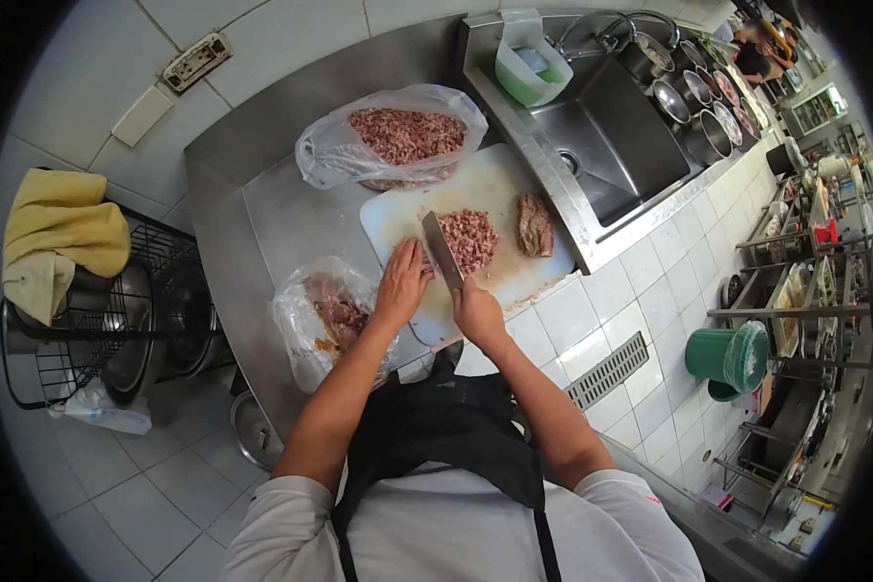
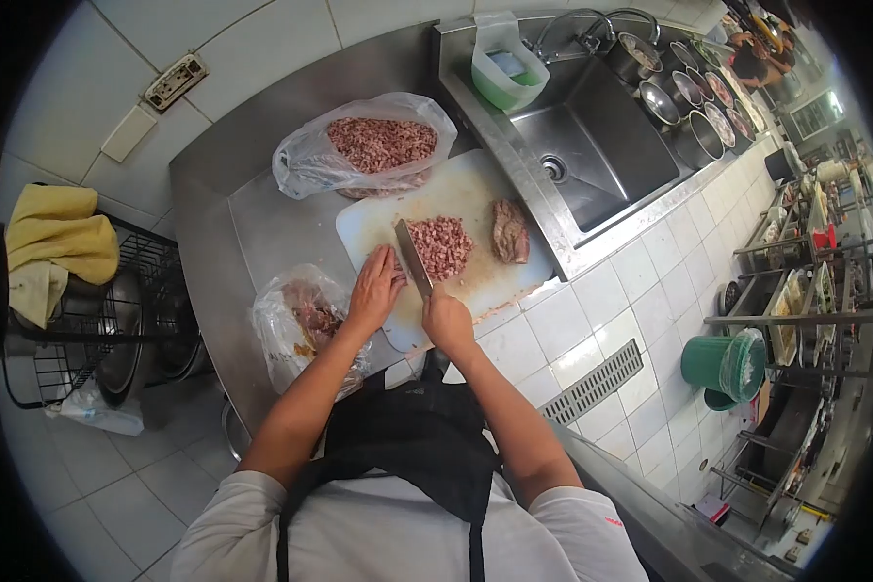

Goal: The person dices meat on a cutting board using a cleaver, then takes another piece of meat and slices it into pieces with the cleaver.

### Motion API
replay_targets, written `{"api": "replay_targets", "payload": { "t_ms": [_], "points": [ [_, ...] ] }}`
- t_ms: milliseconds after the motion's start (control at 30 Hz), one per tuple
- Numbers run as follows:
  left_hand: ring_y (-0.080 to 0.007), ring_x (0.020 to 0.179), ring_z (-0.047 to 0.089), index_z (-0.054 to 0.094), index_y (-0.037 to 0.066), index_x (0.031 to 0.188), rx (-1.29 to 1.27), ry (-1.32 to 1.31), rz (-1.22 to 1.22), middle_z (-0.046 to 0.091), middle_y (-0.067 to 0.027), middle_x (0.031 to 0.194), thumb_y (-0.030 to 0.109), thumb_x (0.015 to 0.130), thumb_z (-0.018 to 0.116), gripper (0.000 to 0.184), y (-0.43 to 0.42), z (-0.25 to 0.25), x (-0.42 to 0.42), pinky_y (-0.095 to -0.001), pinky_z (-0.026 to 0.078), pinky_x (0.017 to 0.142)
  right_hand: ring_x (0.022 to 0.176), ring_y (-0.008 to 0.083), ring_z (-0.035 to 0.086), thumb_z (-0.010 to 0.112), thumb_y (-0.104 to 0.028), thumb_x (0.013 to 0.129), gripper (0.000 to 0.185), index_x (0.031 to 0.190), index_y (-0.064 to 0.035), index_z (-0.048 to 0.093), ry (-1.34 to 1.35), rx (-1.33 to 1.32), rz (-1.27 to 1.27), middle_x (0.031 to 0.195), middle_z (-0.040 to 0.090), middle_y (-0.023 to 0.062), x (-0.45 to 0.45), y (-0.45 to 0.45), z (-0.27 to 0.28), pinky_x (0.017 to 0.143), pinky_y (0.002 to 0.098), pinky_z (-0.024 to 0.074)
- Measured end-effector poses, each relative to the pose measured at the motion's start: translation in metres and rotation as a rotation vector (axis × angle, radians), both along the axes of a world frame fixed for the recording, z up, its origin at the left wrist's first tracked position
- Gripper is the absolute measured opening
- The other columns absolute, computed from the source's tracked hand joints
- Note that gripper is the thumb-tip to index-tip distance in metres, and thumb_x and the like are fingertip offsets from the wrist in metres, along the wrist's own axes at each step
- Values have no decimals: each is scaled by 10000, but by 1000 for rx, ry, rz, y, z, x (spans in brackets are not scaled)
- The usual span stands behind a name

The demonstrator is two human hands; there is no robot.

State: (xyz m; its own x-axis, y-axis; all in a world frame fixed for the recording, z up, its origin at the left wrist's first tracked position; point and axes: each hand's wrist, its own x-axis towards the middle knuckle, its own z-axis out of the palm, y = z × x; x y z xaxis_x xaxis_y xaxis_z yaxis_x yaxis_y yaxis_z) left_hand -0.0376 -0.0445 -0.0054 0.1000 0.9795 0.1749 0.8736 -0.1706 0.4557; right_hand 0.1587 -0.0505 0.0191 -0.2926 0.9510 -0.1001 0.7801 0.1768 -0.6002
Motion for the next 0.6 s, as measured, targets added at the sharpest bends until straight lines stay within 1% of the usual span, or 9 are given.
{"api": "replay_targets", "payload": {
  "t_ms": [67,133,167,233,333,467,600],
  "points": [
    [-428,1464,420,375,-68,1550,-16,-81,5,422,-272,1579,184,944,727,745,0,6,-2,-462,366,1218,668,473,699,606,-135,961,175,956,32,553,-13,52,4,704,675,295,-6,-1,7,630,554,570],
    [-435,1453,431,420,-95,1505,-8,-173,19,452,-286,1544,178,933,739,710,0,5,-5,-473,375,1211,637,464,697,604,-120,955,159,938,28,547,-28,81,4,678,670,286,-11,-4,19,590,541,569],
    [-438,1447,437,442,-108,1483,-3,-219,26,467,-294,1527,175,928,746,693,1,5,-6,-478,379,1207,635,468,692,606,-121,954,162,932,27,544,-31,75,2,677,666,288,-12,-5,21,590,552,563],
    [-441,1439,447,451,-109,1476,-15,-185,20,468,-296,1528,165,926,749,683,0,7,-7,-480,388,1200,633,476,683,612,-125,953,171,920,25,537,-39,64,-1,676,659,290,-13,-9,23,588,575,549],
    [-439,1432,455,474,-105,1460,-34,-152,30,474,-294,1520,151,925,745,652,-1,8,-6,-479,391,1197,621,450,701,593,-89,941,134,919,28,531,-48,87,22,667,666,285,-15,-13,23,573,533,569],
    [-441,1410,479,476,-98,1468,9,-109,31,487,-284,1508,119,925,732,638,0,8,-3,-471,417,1175,632,453,704,594,-79,927,119,922,26,538,-54,54,22,687,676,283,-17,-14,18,585,531,574],
    [-436,1392,495,503,-103,1441,10,-75,34,500,-270,1488,110,931,713,591,1,7,0,-472,414,1176,665,454,715,592,-65,910,104,924,24,538,-74,18,31,718,690,284,-23,-14,16,611,535,579]
  ]
}}
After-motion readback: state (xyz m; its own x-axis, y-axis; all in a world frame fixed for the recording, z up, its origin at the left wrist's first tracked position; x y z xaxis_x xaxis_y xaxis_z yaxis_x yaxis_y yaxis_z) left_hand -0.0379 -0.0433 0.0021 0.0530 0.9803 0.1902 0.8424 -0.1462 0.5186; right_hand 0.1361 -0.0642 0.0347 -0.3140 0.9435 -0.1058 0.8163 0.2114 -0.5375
